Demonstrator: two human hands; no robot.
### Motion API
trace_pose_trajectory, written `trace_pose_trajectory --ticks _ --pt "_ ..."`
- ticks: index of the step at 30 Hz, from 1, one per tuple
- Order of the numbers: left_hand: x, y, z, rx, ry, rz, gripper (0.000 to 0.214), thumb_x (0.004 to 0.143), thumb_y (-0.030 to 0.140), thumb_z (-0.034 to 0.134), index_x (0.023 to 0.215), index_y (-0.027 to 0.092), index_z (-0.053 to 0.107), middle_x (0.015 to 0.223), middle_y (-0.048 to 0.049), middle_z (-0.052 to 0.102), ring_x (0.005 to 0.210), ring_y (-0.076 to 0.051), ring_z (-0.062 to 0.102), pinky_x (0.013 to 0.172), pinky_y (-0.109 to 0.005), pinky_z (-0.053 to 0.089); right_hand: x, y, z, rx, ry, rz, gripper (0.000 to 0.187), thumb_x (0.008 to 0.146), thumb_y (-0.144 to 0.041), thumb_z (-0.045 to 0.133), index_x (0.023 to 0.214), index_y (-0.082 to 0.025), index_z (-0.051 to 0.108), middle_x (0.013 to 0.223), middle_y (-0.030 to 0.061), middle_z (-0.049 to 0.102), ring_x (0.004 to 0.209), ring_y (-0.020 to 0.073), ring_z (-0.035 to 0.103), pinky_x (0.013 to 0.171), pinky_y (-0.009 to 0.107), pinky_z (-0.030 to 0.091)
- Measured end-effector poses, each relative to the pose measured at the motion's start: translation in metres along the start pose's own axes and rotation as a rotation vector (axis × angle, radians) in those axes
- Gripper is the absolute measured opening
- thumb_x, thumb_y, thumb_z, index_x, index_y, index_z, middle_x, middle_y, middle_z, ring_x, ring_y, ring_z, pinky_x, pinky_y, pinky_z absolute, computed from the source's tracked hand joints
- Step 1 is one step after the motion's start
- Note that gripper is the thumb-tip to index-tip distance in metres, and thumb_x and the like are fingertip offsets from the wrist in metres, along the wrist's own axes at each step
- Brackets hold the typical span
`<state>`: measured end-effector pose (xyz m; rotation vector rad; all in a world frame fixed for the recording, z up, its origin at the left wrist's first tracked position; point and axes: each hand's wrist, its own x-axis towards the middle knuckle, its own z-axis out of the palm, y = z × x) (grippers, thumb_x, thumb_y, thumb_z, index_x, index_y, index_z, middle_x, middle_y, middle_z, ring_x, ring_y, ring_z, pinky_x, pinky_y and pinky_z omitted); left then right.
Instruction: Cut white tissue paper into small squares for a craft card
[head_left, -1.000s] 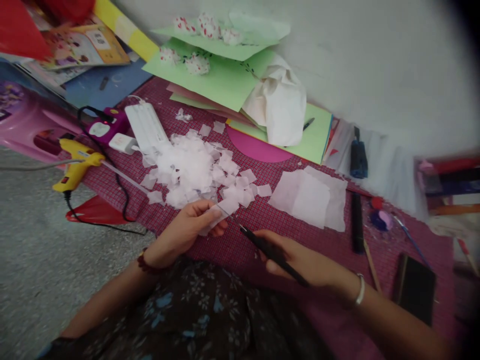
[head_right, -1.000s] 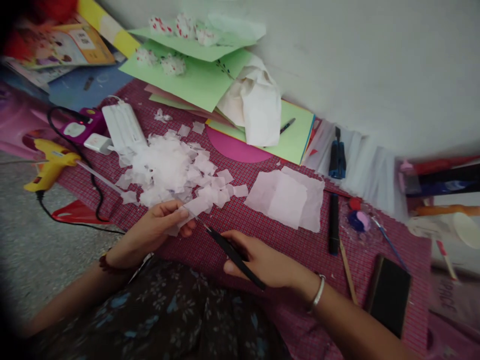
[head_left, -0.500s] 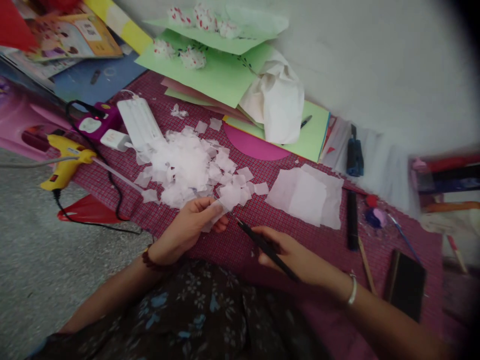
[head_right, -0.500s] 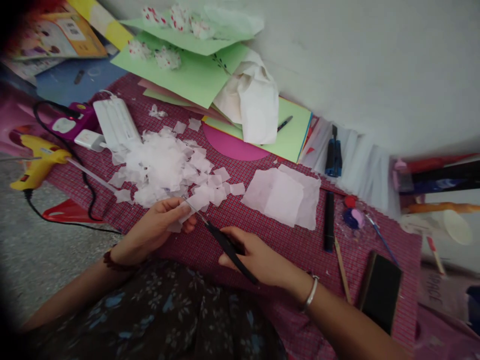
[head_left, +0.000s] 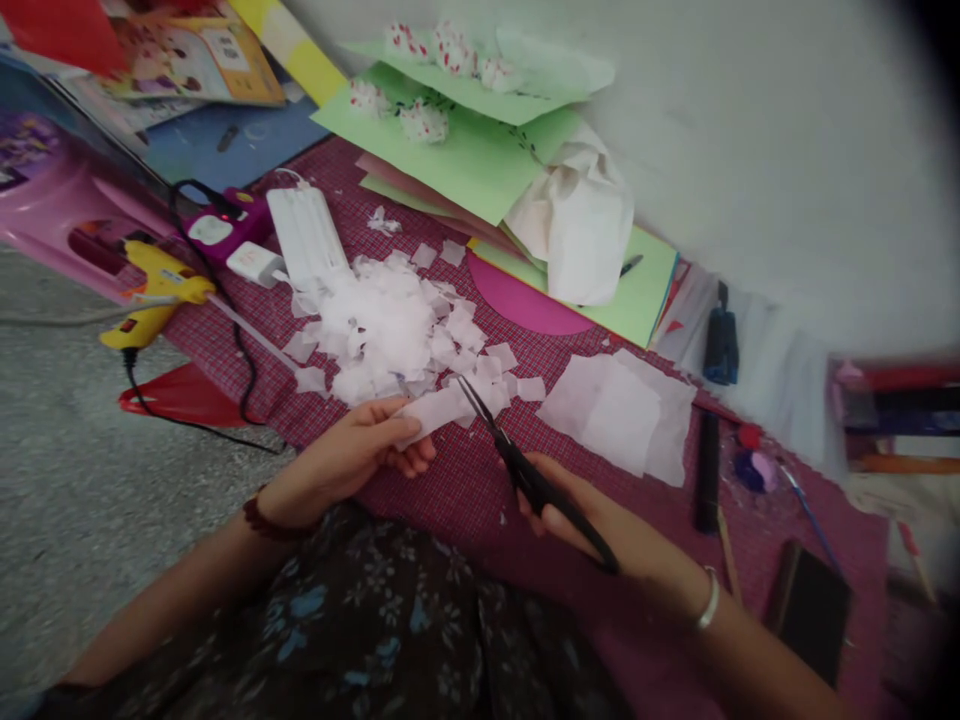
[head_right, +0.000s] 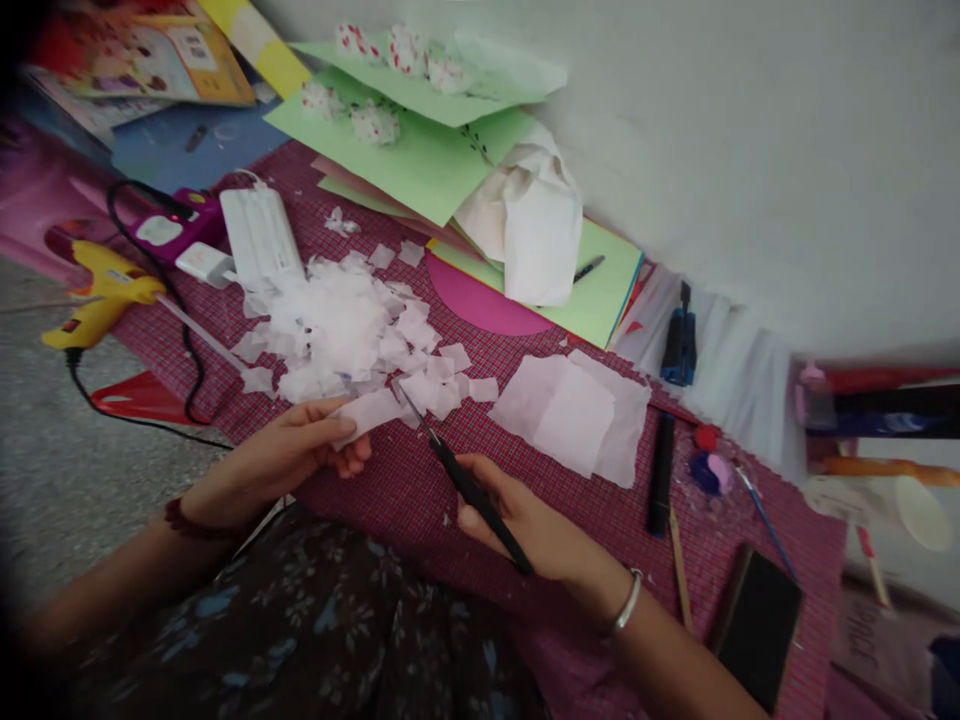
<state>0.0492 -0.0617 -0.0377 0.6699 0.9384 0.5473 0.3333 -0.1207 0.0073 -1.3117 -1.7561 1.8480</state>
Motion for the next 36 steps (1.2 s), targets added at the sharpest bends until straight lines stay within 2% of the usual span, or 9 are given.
trace_pose_trajectory --ticks 4,7,11,15,22,29,33,36 --pt "0.000 0.001 0.007 0.002 0.140 0.102 0.019 0.075 0.034 0.077 0.075 0.015 0.073 0.071 -0.0033 0.072 0.060 -0.011 0.063 0.057 -0.021 0.052 -0.010 0.000 -0.001 0.119 0.033 0.049 0.056 0.092 -0.066 0.051 0.121 -0.019 0.055 0.094 0.0069 0.058 0.080 0.0183 0.054 0.079 0.034 0.049" --pt "0.003 0.000 0.014 0.009 0.190 0.163 0.018 0.075 0.033 0.076 0.074 0.016 0.072 0.071 -0.0020 0.070 0.062 -0.011 0.061 0.058 -0.021 0.050 -0.015 0.007 0.002 0.131 -0.034 0.068 0.057 0.090 -0.066 0.054 0.123 -0.019 0.053 0.095 0.0076 0.058 0.083 0.0195 0.055 0.078 0.034 0.049" --pt "0.006 -0.003 0.021 0.039 0.135 0.156 0.021 0.077 0.036 0.074 0.073 0.016 0.070 0.067 -0.0011 0.067 0.057 -0.010 0.056 0.055 -0.021 0.046 -0.013 0.010 0.008 0.118 -0.098 0.090 0.057 0.090 -0.064 0.055 0.124 -0.018 0.052 0.091 0.0058 0.056 0.077 0.0173 0.051 0.069 0.032 0.047" --pt "0.006 -0.005 0.024 0.067 0.095 0.124 0.024 0.078 0.039 0.074 0.074 0.016 0.069 0.066 -0.0012 0.067 0.056 -0.010 0.056 0.056 -0.021 0.047 -0.005 0.003 0.010 0.157 -0.074 0.084 0.060 0.088 -0.069 0.055 0.120 -0.018 0.053 0.095 0.0056 0.056 0.080 0.0172 0.051 0.073 0.032 0.044" --pt "0.008 -0.008 0.029 0.080 0.134 0.158 0.023 0.077 0.038 0.073 0.071 0.016 0.068 0.066 -0.0004 0.065 0.058 -0.010 0.054 0.055 -0.021 0.045 -0.001 -0.008 0.010 0.237 -0.055 0.098 0.066 0.086 -0.072 0.055 0.124 -0.018 0.053 0.093 0.0035 0.055 0.078 0.0152 0.050 0.071 0.031 0.043" --pt "0.012 -0.009 0.032 0.045 0.127 0.129 0.021 0.077 0.037 0.073 0.075 0.017 0.068 0.068 -0.0002 0.065 0.058 -0.010 0.056 0.056 -0.021 0.047 0.004 0.007 0.015 0.359 -0.039 0.140 0.066 0.081 -0.073 0.063 0.117 -0.018 0.054 0.078 -0.0019 0.050 0.063 0.0103 0.044 0.056 0.025 0.037" --pt "0.011 -0.005 0.028 0.017 0.124 0.123 0.019 0.075 0.034 0.075 0.076 0.017 0.067 0.065 0.0013 0.065 0.054 -0.009 0.055 0.052 -0.020 0.047 0.004 0.014 0.019 0.408 0.011 0.192 0.063 0.084 -0.068 0.063 0.120 -0.017 0.052 0.070 -0.0061 0.044 0.053 0.0077 0.036 0.049 0.023 0.029" --pt "0.008 -0.002 0.023 0.021 0.144 0.121 0.018 0.072 0.031 0.076 0.072 0.017 0.064 0.062 0.0025 0.063 0.050 -0.008 0.054 0.049 -0.019 0.046 0.002 0.009 0.017 0.367 0.013 0.160 0.065 0.085 -0.069 0.061 0.124 -0.018 0.050 0.078 -0.0023 0.049 0.060 0.0099 0.043 0.054 0.025 0.036"
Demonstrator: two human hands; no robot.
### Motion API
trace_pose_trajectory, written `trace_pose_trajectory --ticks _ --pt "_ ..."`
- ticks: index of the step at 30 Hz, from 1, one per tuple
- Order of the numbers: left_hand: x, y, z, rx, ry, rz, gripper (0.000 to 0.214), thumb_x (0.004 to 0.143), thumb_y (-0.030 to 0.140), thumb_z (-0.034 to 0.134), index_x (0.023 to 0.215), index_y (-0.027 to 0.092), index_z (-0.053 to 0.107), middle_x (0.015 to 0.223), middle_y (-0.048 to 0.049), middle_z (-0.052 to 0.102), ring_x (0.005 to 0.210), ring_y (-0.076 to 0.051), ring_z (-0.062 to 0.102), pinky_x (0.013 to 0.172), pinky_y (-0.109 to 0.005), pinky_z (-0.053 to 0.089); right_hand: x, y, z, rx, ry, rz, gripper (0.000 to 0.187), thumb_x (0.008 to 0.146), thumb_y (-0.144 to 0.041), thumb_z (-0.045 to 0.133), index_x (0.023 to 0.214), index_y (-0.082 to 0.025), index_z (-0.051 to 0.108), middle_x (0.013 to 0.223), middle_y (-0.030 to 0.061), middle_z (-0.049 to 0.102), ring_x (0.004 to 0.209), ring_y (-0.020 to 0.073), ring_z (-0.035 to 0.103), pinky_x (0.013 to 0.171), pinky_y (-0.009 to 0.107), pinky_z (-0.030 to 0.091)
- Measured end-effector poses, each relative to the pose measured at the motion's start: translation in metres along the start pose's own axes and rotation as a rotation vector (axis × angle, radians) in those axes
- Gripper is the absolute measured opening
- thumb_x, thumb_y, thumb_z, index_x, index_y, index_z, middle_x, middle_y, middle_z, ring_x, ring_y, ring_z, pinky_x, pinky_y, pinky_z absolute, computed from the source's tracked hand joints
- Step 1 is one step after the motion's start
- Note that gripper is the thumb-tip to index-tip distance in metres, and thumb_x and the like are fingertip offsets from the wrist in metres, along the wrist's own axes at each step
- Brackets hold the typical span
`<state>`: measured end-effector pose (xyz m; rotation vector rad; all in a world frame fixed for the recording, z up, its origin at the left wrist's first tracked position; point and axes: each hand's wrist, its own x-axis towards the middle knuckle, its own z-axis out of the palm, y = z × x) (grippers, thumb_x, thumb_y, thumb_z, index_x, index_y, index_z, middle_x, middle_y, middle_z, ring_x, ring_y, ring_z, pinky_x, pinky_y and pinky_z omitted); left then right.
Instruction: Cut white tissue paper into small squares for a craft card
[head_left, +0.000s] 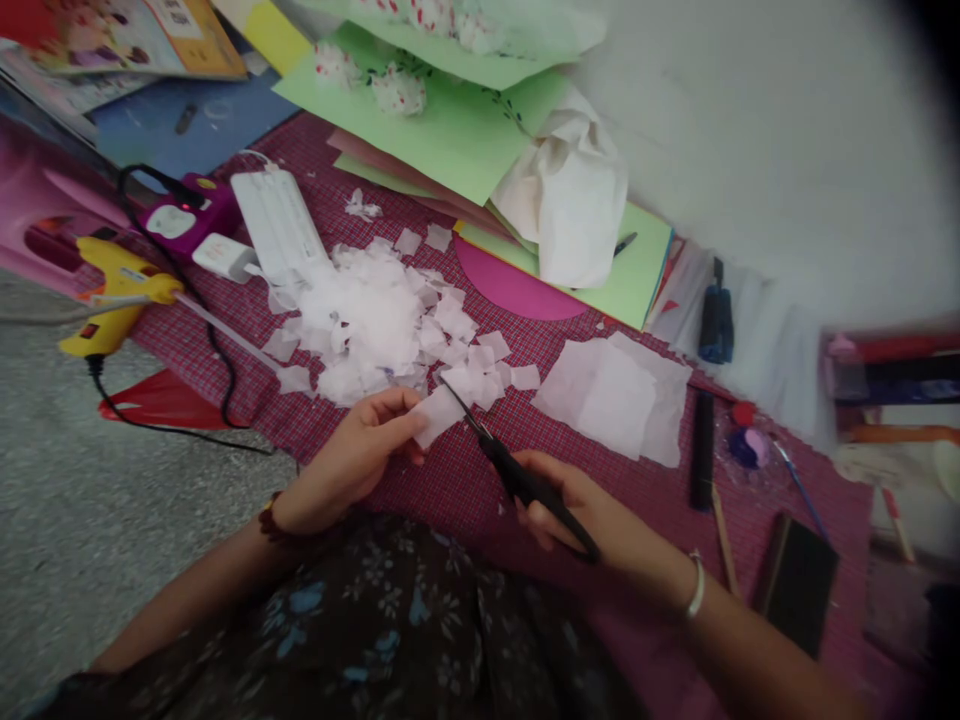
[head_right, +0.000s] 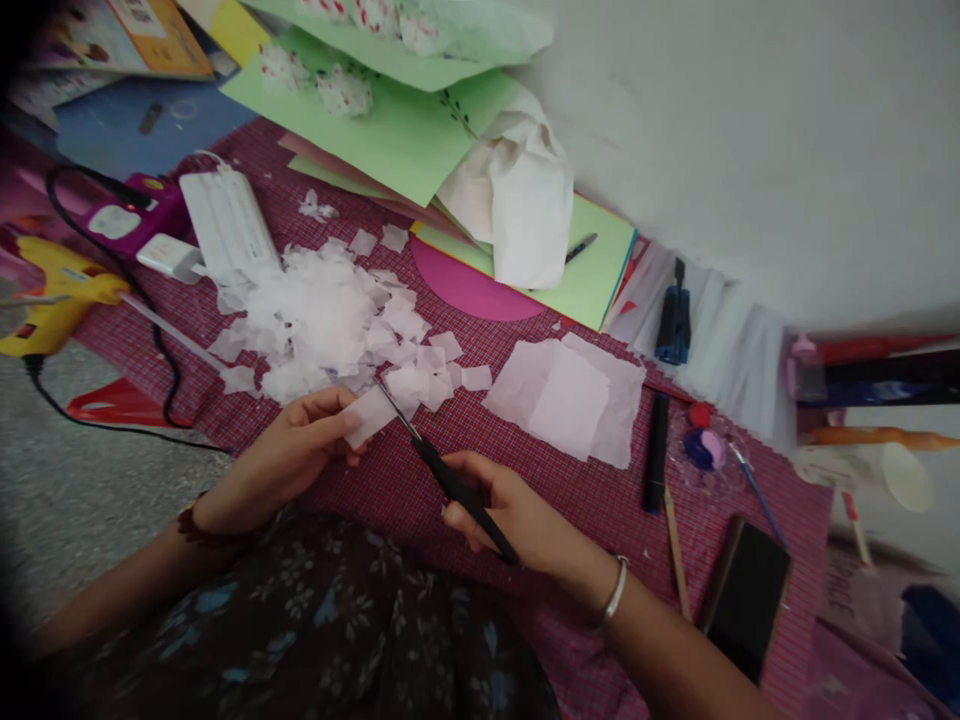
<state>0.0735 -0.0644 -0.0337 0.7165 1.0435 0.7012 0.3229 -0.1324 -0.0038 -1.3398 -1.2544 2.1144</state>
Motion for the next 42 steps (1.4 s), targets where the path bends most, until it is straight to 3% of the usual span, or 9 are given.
trace_pose_trajectory --ticks 2,5,11,16,23,31,35,38,42 --pt "-0.001 0.002 -0.003 0.003 0.020 0.009 0.017 0.072 0.030 0.076 0.071 0.017 0.064 0.060 0.0028 0.062 0.049 -0.007 0.054 0.049 -0.018 0.045 -0.003 -0.007 -0.002 -0.068 -0.019 -0.055 0.067 0.085 -0.071 0.058 0.125 -0.018 0.050 0.089 0.0027 0.054 0.074 0.0143 0.050 0.068 0.029 0.045" --pt "-0.002 0.007 -0.004 -0.015 0.053 0.036 0.017 0.072 0.028 0.077 0.071 0.017 0.064 0.058 0.0031 0.061 0.049 -0.007 0.053 0.049 -0.018 0.043 -0.009 -0.012 -0.007 -0.153 -0.047 -0.077 0.066 0.089 -0.069 0.054 0.130 -0.018 0.049 0.099 0.0073 0.057 0.088 0.0194 0.054 0.081 0.034 0.047" --pt "0.000 0.012 0.001 -0.069 0.081 0.065 0.020 0.070 0.029 0.079 0.069 0.016 0.064 0.059 0.0033 0.060 0.051 -0.007 0.052 0.049 -0.018 0.044 -0.011 0.002 -0.008 -0.305 -0.066 -0.030 0.063 0.088 -0.042 0.066 0.143 -0.019 0.044 0.101 0.0064 0.058 0.082 0.0177 0.053 0.073 0.031 0.047" --pt "0.000 0.010 0.005 -0.061 0.088 0.046 0.021 0.070 0.030 0.079 0.066 0.017 0.063 0.056 0.0038 0.059 0.048 -0.007 0.052 0.047 -0.018 0.044 -0.007 -0.003 -0.004 -0.325 -0.061 -0.008 0.062 0.085 -0.035 0.067 0.141 -0.020 0.047 0.100 0.0046 0.059 0.079 0.0166 0.051 0.069 0.029 0.045" --pt "0.000 0.004 0.007 -0.017 0.052 0.041 0.023 0.071 0.031 0.079 0.066 0.017 0.062 0.058 0.0040 0.059 0.048 -0.006 0.050 0.047 -0.018 0.041 0.001 -0.008 -0.003 -0.223 -0.047 -0.070 0.057 0.084 -0.044 0.068 0.132 -0.015 0.055 0.100 0.0070 0.061 0.083 0.0186 0.053 0.073 0.031 0.045" --pt "0.006 0.004 0.005 -0.040 0.037 0.073 0.024 0.069 0.032 0.080 0.065 0.017 0.061 0.058 0.0051 0.056 0.048 -0.006 0.049 0.048 -0.019 0.043 0.009 -0.007 0.001 -0.189 0.036 -0.017 0.052 0.083 -0.049 0.069 0.122 -0.017 0.059 0.094 0.0058 0.061 0.081 0.0188 0.053 0.071 0.031 0.044" --pt "0.006 0.010 0.001 0.028 0.088 0.084 0.020 0.072 0.030 0.077 0.067 0.018 0.062 0.058 0.0047 0.058 0.049 -0.006 0.051 0.050 -0.018 0.041 0.007 -0.015 0.000 -0.167 -0.068 -0.075 0.068 0.086 -0.064 0.060 0.132 -0.015 0.048 0.095 0.0044 0.055 0.080 0.0166 0.051 0.074 0.031 0.045" --pt "0.006 0.019 -0.007 0.115 0.146 0.143 0.017 0.074 0.028 0.076 0.068 0.018 0.064 0.058 0.0040 0.059 0.051 -0.007 0.052 0.052 -0.019 0.040 0.002 -0.017 -0.005 -0.126 -0.126 -0.113 0.070 0.088 -0.073 0.052 0.126 -0.014 0.050 0.096 0.0052 0.053 0.081 0.0160 0.050 0.073 0.030 0.044" --pt "0.010 0.038 -0.020 0.320 0.254 0.300 0.011 0.080 0.027 0.073 0.072 0.021 0.069 0.059 0.0029 0.061 0.054 -0.008 0.052 0.053 -0.022 0.039 -0.007 -0.013 -0.009 -0.066 -0.110 -0.089 0.067 0.085 -0.076 0.053 0.116 -0.016 0.055 0.093 0.0046 0.054 0.079 0.0154 0.050 0.072 0.029 0.043"
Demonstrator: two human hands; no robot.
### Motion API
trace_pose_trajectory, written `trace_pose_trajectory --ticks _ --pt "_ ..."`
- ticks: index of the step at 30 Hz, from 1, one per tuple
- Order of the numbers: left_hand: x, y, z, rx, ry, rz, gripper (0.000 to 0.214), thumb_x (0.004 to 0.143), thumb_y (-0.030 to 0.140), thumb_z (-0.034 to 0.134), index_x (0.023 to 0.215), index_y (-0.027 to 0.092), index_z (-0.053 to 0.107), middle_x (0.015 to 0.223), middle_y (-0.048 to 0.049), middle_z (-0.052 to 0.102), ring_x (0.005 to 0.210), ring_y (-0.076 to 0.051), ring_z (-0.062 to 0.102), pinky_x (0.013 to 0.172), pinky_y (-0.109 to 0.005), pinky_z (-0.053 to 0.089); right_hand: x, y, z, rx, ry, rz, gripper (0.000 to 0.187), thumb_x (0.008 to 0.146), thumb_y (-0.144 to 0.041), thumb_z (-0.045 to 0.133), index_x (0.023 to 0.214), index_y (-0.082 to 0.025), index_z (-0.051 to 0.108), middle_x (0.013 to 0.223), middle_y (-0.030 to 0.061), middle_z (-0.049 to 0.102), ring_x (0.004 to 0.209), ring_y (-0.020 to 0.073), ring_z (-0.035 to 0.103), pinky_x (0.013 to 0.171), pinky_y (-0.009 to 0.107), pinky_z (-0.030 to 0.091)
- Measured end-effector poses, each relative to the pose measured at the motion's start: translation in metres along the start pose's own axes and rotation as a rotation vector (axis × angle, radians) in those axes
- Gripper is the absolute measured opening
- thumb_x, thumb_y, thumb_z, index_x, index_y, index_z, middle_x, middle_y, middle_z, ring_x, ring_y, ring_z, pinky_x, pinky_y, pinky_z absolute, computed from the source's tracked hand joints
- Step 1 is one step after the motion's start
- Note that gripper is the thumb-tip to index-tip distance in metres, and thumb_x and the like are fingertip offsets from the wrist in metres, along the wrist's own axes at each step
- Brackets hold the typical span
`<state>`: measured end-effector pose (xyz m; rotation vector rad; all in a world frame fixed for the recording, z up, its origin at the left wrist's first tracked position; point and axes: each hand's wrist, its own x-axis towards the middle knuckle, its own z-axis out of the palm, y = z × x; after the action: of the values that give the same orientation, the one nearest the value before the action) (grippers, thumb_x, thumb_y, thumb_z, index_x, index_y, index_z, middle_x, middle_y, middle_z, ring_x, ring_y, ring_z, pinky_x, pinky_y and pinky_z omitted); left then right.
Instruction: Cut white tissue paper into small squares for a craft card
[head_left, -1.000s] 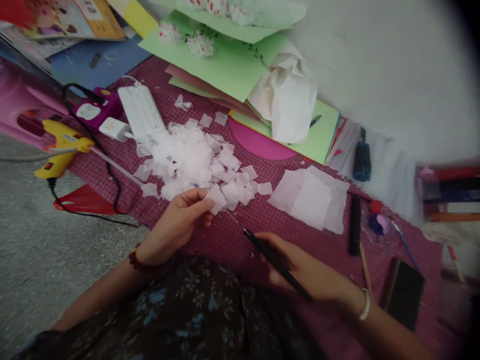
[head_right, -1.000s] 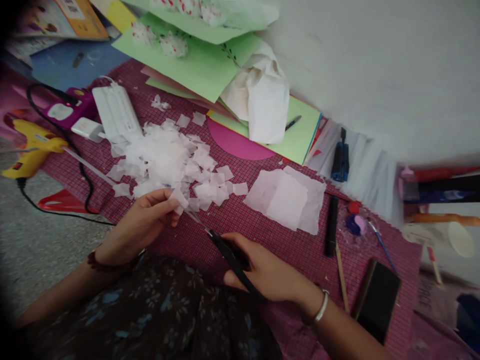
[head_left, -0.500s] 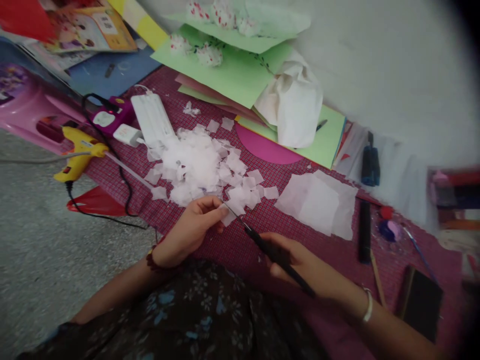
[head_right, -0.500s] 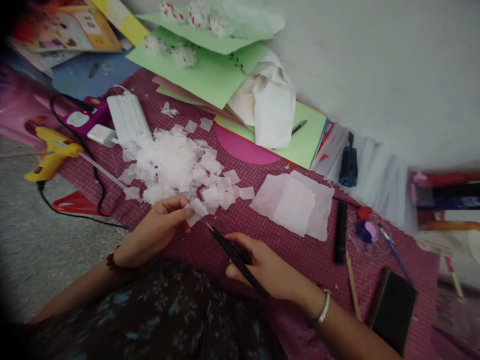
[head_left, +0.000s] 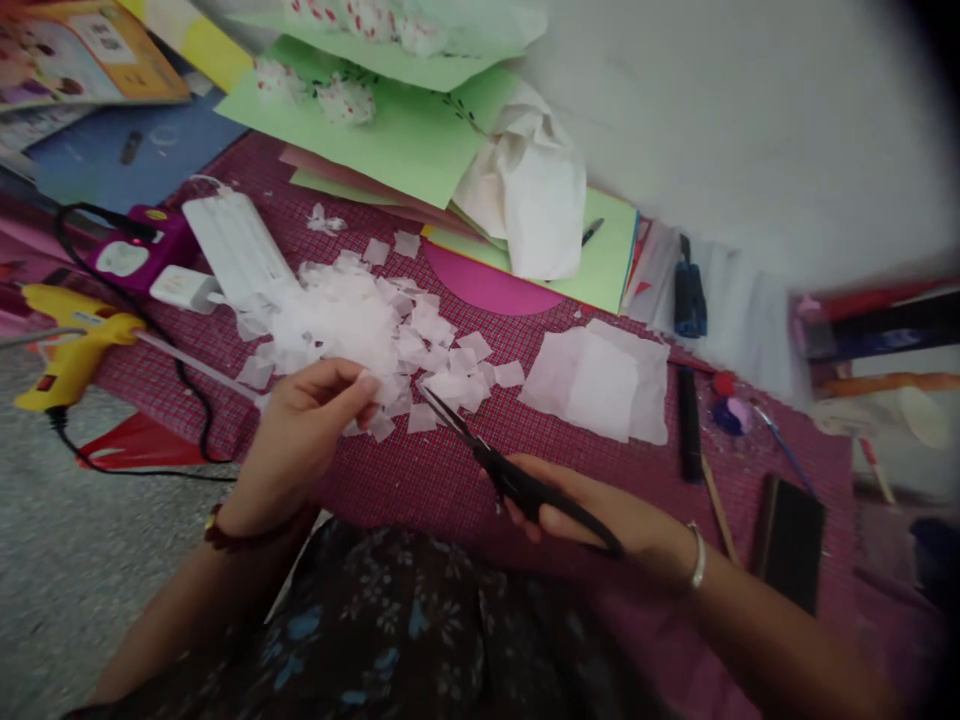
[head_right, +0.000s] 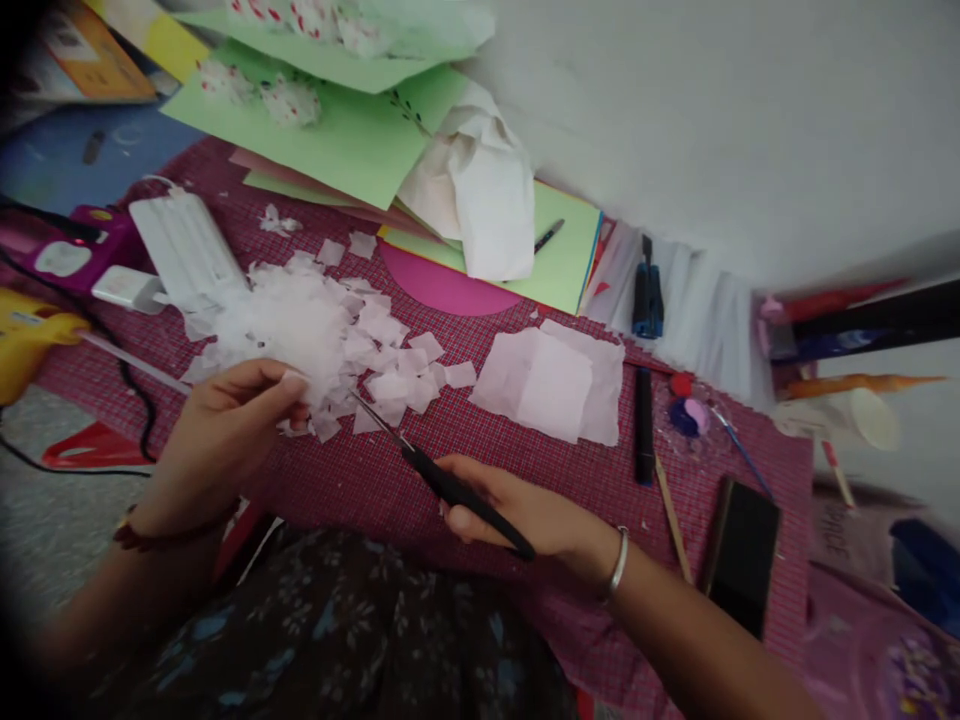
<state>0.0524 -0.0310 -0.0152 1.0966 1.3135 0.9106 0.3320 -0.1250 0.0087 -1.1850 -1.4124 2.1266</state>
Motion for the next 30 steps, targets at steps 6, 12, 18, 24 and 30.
trace_pose_trajectory --ticks 6,12,18,24,30 --pt "0.022 0.018 -0.008 0.233 0.058 0.215 0.013 0.083 0.025 0.073 0.095 0.023 0.077 0.072 -0.0003 0.068 0.061 -0.010 0.055 0.056 -0.024 0.041 -0.024 0.017 -0.006 0.014 0.134 -0.002 0.066 0.085 -0.073 0.056 0.121 -0.018 0.057 0.092 0.0043 0.058 0.076 0.0159 0.053 0.072 0.030 0.046" --pt "0.037 0.027 -0.009 0.311 0.041 0.399 0.043 0.081 0.025 0.072 0.124 0.030 0.067 0.109 -0.0040 0.070 0.070 -0.013 0.057 0.056 -0.027 0.043 -0.044 0.035 -0.006 -0.224 0.370 0.053 0.057 0.087 -0.048 0.067 0.136 -0.022 0.052 0.123 0.0121 0.064 0.108 0.0269 0.062 0.097 0.045 0.050" --pt "0.071 0.046 -0.006 0.648 -0.103 0.434 0.022 0.082 0.036 0.068 0.097 0.021 0.074 0.090 -0.0052 0.073 0.068 -0.016 0.058 0.062 -0.030 0.044 -0.061 0.057 0.005 -0.414 0.538 0.063 0.060 0.086 -0.037 0.068 0.142 -0.026 0.049 0.143 0.0123 0.058 0.130 0.0325 0.056 0.110 0.056 0.043" --pt "0.089 0.059 0.025 0.792 -0.404 0.567 0.023 0.087 0.032 0.058 0.097 0.019 0.073 0.093 -0.0068 0.074 0.084 -0.020 0.065 0.076 -0.031 0.048 -0.081 0.076 0.017 -0.569 0.679 0.069 0.058 0.088 -0.035 0.066 0.143 -0.032 0.047 0.142 0.0101 0.058 0.129 0.0330 0.057 0.110 0.057 0.045" --pt "0.083 0.041 0.068 1.048 -0.913 0.825 0.063 0.074 0.026 0.071 0.135 0.017 0.058 0.147 -0.0177 0.050 0.135 -0.036 0.044 0.111 -0.047 0.033 -0.091 0.083 0.030 -0.604 0.756 0.064 0.057 0.089 -0.034 0.064 0.144 -0.031 0.047 0.139 0.0109 0.060 0.126 0.0325 0.059 0.109 0.058 0.045"
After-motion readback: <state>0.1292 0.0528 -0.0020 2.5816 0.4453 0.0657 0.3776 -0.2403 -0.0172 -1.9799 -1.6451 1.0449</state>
